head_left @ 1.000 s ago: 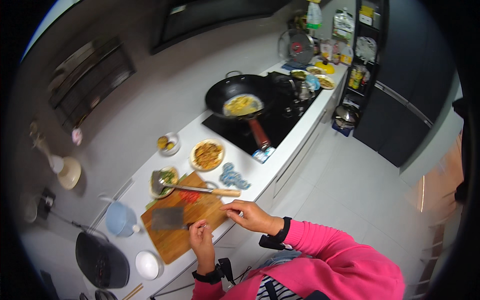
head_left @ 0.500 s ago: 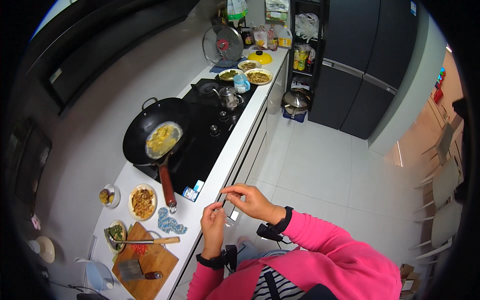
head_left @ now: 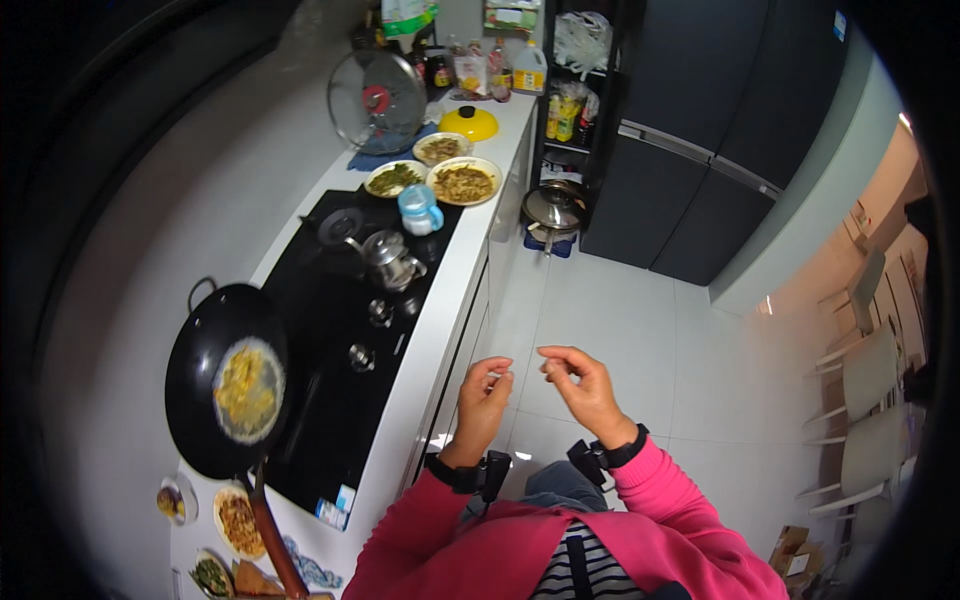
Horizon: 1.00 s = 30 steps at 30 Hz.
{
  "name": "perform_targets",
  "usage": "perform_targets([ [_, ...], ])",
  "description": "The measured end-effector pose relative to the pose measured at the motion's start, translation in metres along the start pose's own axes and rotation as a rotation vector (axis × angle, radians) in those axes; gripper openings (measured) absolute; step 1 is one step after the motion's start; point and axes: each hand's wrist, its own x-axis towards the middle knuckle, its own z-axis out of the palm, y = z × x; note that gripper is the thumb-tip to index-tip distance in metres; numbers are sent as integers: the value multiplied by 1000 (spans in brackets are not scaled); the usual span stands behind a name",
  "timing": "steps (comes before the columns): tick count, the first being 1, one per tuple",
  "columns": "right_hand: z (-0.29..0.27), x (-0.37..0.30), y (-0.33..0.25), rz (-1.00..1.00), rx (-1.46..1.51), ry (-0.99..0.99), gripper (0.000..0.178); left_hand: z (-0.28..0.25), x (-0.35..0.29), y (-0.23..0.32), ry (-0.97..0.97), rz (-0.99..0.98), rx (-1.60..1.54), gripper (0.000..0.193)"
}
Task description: The person pours beaten eggs from a bowl into a hot wok and scrambles them with a spatula. After cooking, they rinse the bowl and chopsticks at the sink, wipe the counter, and cover the wok with a lid.
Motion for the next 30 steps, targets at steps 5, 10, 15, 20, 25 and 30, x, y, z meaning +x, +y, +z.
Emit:
perform_targets([
  [5, -69, 66, 37, 75, 5, 76, 23, 54, 99, -16, -70, -46, 5, 23],
  [10, -140, 153, 78, 74, -19, 65, 22, 117, 200, -40, -56, -45, 66, 21],
  [15, -204, 257, 112, 161, 21, 0, 22, 157, 277, -56, 17, 43, 70, 21],
  [20, -209, 361, 162, 175, 142, -117, 22, 152, 346, -56, 185, -9, 90, 19],
  [25, -217, 476, 247, 234, 95, -195, 21, 149, 432, -67, 265, -96, 30, 17],
  [30, -233, 580, 343, 346, 130, -98, 20, 166, 548, -109, 298, -148, 19, 17],
])
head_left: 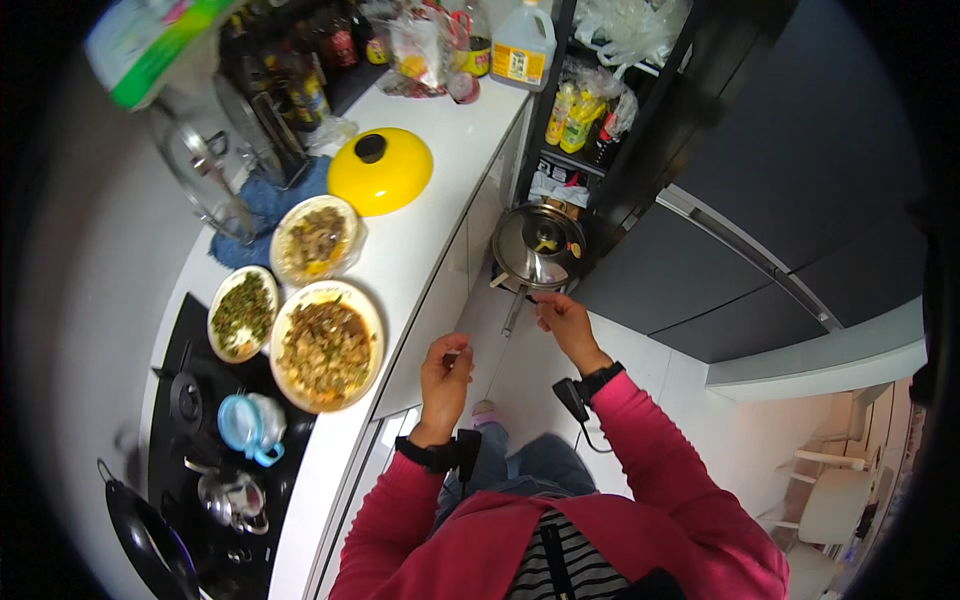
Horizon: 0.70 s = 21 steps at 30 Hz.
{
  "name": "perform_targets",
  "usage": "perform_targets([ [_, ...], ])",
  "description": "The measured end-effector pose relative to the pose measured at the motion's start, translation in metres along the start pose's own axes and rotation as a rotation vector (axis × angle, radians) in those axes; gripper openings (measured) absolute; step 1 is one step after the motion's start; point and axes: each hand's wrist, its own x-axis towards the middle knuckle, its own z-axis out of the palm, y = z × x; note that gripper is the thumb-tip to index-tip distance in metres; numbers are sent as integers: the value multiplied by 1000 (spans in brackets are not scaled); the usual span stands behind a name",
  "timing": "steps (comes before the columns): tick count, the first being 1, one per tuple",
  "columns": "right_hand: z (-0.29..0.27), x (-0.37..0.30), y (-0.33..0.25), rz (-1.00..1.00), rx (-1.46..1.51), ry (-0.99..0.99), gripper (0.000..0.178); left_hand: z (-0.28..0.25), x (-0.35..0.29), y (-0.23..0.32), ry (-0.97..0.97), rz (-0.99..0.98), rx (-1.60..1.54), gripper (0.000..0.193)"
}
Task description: The person pours beaten eggs from a bowl into a hot wok and scrambles them with a spatula. After cooking, they rinse the bowl and chopsticks at the sink, wipe the counter, and cover the wok with a lid.
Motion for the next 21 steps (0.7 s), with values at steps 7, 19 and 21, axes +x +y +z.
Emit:
perform_targets([
  [7, -66, 165, 105, 256, 0, 146, 16, 65, 128, -51, 81, -66, 15, 19],
  [19, -139, 403, 325, 192, -865, 140, 30, 145, 303, -164, 310, -183, 157, 27],
  [21, -131, 422, 333, 51, -829, 216, 33, 150, 317, -176, 316, -209, 119, 26],
])
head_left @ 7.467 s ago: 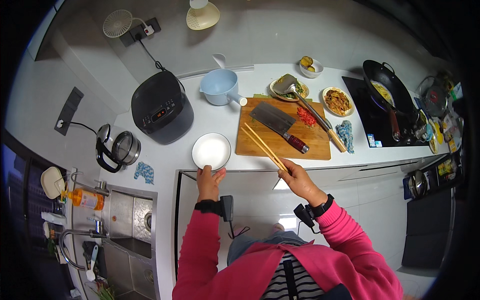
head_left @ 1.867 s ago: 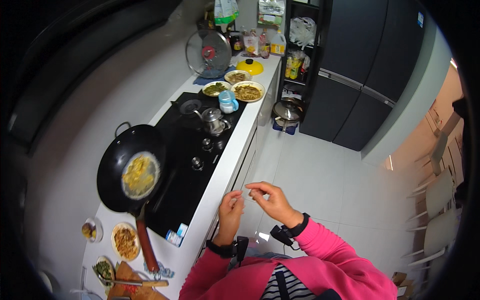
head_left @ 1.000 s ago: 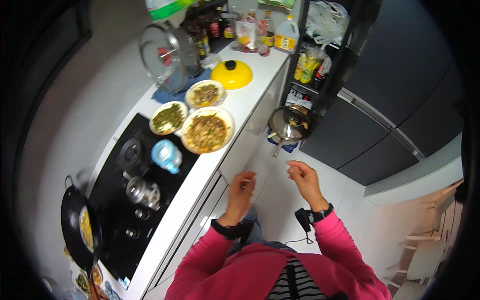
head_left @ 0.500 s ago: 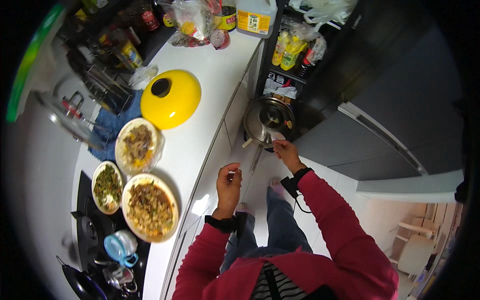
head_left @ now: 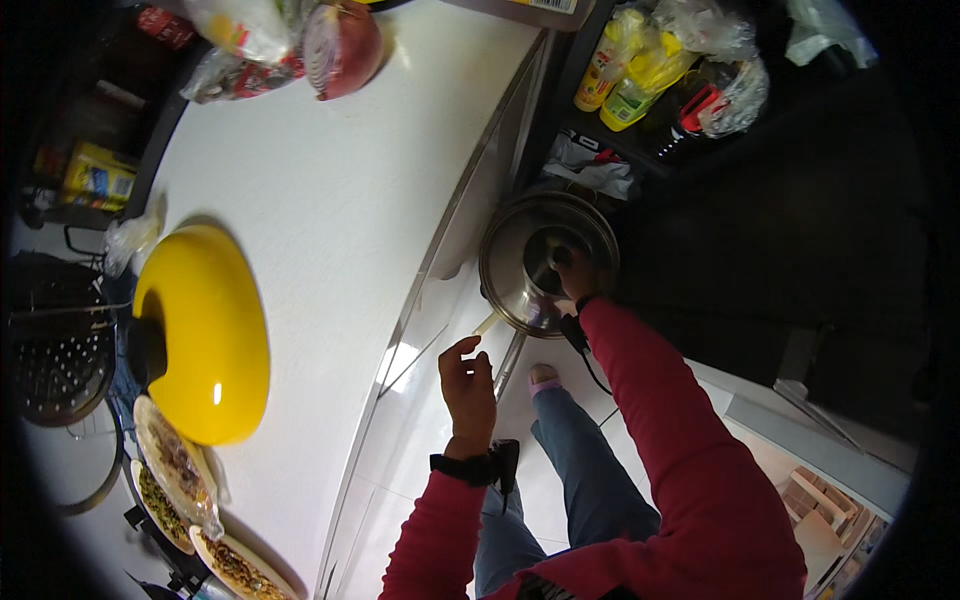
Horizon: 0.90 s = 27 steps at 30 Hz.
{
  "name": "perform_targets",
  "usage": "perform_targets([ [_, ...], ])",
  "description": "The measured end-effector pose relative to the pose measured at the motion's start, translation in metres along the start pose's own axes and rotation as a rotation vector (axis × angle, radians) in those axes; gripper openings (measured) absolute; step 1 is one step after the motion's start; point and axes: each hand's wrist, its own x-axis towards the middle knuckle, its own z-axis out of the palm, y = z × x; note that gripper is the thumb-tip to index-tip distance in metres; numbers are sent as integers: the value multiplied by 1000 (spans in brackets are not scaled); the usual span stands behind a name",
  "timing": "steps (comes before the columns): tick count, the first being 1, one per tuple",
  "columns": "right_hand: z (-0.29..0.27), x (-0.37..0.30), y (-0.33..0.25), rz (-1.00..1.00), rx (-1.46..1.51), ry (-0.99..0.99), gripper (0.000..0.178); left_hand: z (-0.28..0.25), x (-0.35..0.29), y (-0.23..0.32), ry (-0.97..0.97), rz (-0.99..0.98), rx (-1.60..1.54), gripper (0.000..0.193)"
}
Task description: The person pours beaten eggs from a bowl into a hot wok and scrambles them with a spatula. After cooking, they rinse the bowl and chopsticks at the sink, wipe the counter, and cover the wok with a lid.
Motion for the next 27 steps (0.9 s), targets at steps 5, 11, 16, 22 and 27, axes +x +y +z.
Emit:
perform_targets([
  [5, 12, 25, -5, 34, -28, -105, 50, 20, 27, -16, 0, 4, -4, 25],
  [11, -1, 28, -12, 54, 22, -218, 52, 27, 40, -24, 5, -28, 7, 23],
  [16, -41, 1, -30, 155, 269, -101, 43, 29, 46, -20, 26, 96, 162, 22],
  [22, -101, -55, -54, 212, 633, -41, 33, 22, 17, 16, 21, 260, 249, 27],
  [27, -168, -126, -95, 283, 810, 81, 32, -5, -39, 74, -60, 223, 37, 40],
])
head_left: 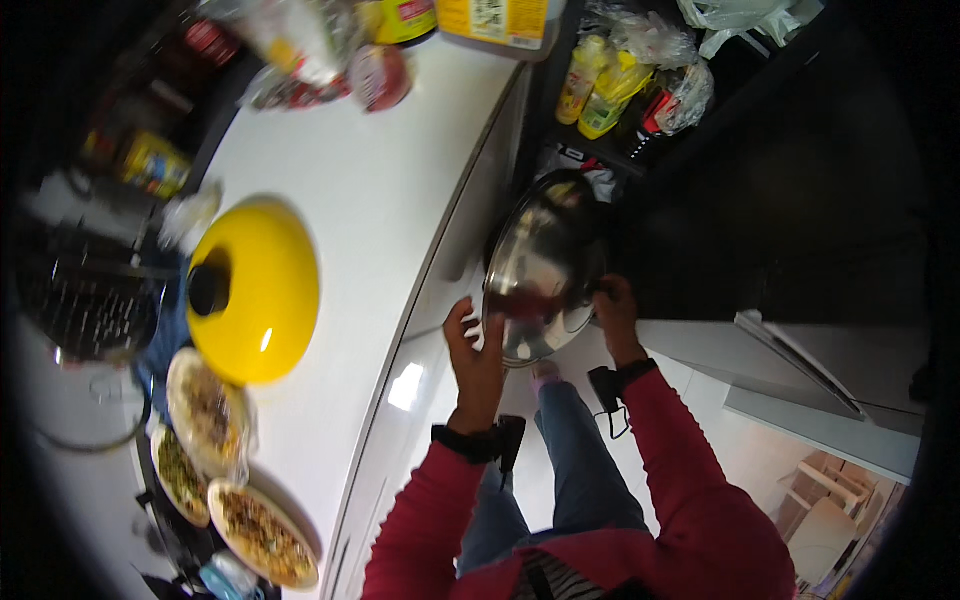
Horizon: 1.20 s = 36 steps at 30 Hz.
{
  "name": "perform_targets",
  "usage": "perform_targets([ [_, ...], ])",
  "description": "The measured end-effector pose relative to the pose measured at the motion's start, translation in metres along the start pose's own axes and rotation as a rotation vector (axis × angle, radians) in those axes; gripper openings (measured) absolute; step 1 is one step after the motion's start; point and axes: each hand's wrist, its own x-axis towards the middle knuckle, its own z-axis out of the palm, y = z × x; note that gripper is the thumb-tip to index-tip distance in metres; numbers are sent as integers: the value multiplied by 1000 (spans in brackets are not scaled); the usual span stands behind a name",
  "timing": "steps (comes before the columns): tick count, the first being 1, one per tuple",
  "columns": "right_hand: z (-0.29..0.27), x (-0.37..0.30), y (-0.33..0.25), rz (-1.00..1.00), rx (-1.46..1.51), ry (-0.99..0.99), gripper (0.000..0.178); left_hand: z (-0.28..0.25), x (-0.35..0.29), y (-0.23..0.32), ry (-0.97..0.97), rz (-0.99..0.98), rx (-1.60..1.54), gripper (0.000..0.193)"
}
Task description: The person pours beaten eggs from a bowl into a hot wok and scrambles them with a spatula. After cooking, they rinse the bowl and chopsticks at the sink, wipe the counter, and cover the wok with a lid.
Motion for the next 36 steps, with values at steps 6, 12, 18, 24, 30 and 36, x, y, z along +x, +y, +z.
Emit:
perform_targets([
  [6, -24, -139, -143, -431, 109, -143, 26, -72, -81, 111, -155, 253, -304, 38],
  [12, -2, -261, -284, -423, 194, -362, 35, -172, -183, 197, 95, 587, -233, 30],
  [18, 36, -370, -328, -716, 184, -731, 39, -262, -303, 198, 413, 619, -349, 33],
  [24, 96, -508, -351, -790, 206, -1149, 40, -347, -431, 200, 648, 712, -378, 32],
  [30, 173, -660, -382, -974, 222, -1456, 30, -443, -538, 204, 990, 769, -301, 32],
  [36, 270, -836, -378, -1212, -29, -1563, 36, -574, -608, 181, 1163, 809, -474, 38],
])
